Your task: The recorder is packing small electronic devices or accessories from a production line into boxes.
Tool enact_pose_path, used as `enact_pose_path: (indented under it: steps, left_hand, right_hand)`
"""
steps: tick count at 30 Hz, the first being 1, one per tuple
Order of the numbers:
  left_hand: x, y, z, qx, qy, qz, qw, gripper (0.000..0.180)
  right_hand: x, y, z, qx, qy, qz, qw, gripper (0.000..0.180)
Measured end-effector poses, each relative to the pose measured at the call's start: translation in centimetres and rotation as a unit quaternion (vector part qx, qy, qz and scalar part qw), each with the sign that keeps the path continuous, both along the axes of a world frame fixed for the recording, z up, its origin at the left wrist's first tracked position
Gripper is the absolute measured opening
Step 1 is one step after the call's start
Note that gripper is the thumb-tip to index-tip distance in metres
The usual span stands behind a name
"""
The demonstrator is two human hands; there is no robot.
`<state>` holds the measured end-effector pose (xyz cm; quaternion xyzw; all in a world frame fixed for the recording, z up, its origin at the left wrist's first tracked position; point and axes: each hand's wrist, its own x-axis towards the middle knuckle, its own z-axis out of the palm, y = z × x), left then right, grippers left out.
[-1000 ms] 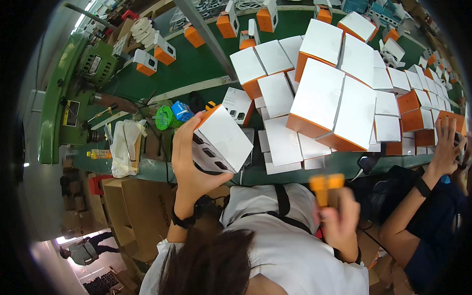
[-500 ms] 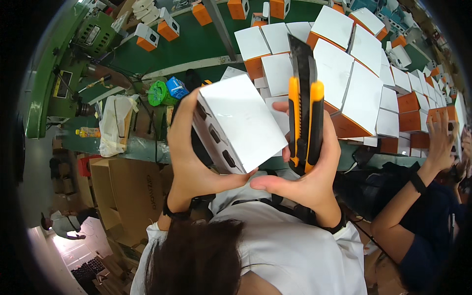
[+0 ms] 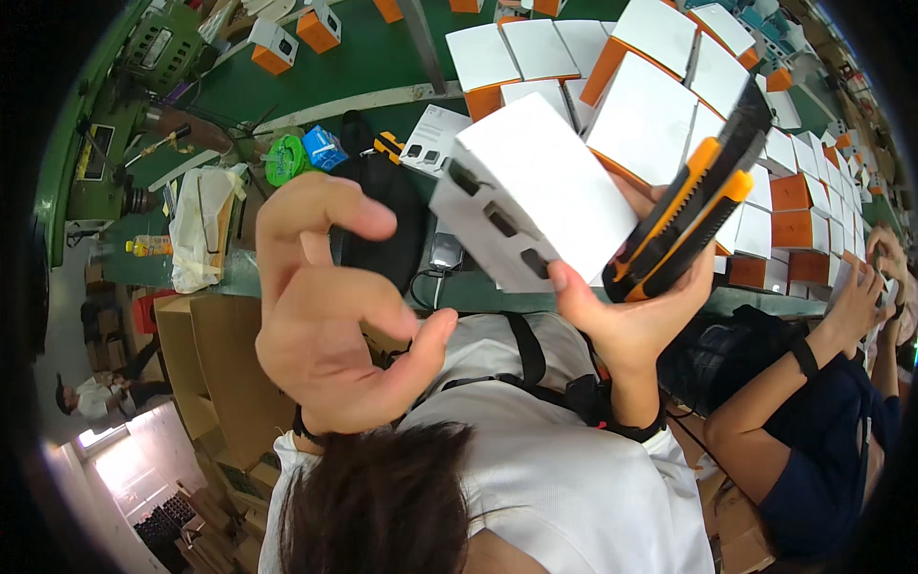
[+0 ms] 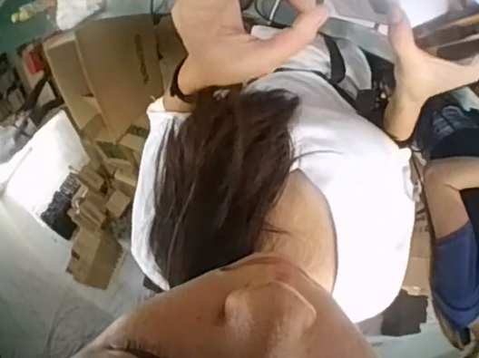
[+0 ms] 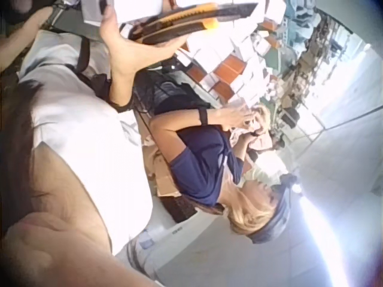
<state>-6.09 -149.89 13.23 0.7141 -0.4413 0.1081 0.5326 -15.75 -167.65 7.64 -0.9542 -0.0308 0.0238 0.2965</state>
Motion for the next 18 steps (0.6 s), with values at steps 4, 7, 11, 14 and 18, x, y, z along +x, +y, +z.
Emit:
enact_pose_path:
  steps: [4,7,11,14,18]
  left_hand:
    - [0.09,0.14,0.76,-0.024,-0.027,-0.054,0.998,0.031]
    - [0.06,0.46,0.87,-0.009,-0.044,-0.057,0.997,0.03]
    - [0.16,0.5,0.85,-0.002,-0.039,-0.051,0.998,0.031]
    - [0.45,0.69,0.63,-0.006,-0.047,-0.058,0.997,0.032]
    - [0.52,0.55,0.51,-0.024,-0.04,-0.056,0.997,0.034]
  right_hand:
    - [-0.39,0.04,-0.72,-0.007,-0.004,0.017,1.0,0.036]
    - [-0.32,0.18,-1.0,-0.013,-0.009,0.03,0.999,0.037]
    - [-0.07,0.49,-0.89,-0.023,-0.017,0.036,0.999,0.037]
    - [-0.22,0.45,-0.98,-0.03,-0.023,0.039,0.999,0.037]
    - [-0.31,0.42,-1.13,-0.041,-0.03,0.038,0.998,0.038]
